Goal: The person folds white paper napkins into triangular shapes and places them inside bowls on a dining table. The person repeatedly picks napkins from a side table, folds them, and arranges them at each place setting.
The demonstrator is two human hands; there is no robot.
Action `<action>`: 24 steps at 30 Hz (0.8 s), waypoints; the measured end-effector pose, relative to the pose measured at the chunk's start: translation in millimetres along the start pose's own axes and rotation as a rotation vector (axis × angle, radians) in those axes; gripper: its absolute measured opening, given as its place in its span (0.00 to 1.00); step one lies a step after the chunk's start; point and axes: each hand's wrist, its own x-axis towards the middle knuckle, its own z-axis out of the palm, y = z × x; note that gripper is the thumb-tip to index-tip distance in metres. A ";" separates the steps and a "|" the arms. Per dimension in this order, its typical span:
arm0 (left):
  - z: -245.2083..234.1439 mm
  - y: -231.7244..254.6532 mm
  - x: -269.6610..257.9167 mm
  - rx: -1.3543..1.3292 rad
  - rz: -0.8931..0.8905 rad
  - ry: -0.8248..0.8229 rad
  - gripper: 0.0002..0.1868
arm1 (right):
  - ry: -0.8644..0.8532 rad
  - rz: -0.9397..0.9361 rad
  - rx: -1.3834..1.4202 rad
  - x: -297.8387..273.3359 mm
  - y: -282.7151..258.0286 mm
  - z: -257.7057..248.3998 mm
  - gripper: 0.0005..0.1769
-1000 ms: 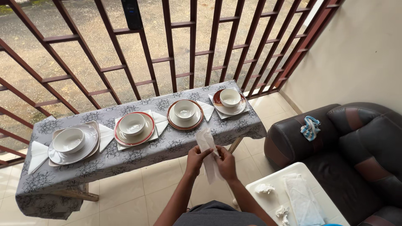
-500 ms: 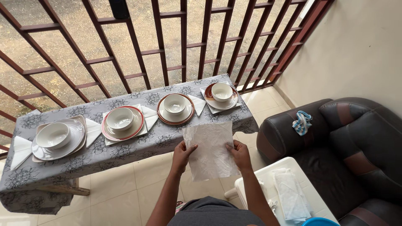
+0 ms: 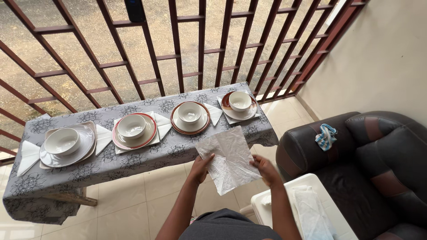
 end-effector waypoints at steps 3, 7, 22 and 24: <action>-0.9 -1.0 3.4 -0.057 0.022 -0.013 0.24 | -0.020 0.061 0.075 -5.5 26.9 8.7 0.26; -1.9 1.8 5.2 -0.068 0.043 -0.030 0.24 | 0.166 -0.011 0.129 -4.0 44.6 16.5 0.21; -7.0 12.3 10.5 -0.214 -0.002 -0.091 0.19 | 0.284 -0.350 0.088 -0.5 50.0 -9.8 0.15; -9.7 12.9 10.0 -0.184 0.006 -0.126 0.19 | 0.282 -0.369 0.116 0.0 53.3 -15.6 0.18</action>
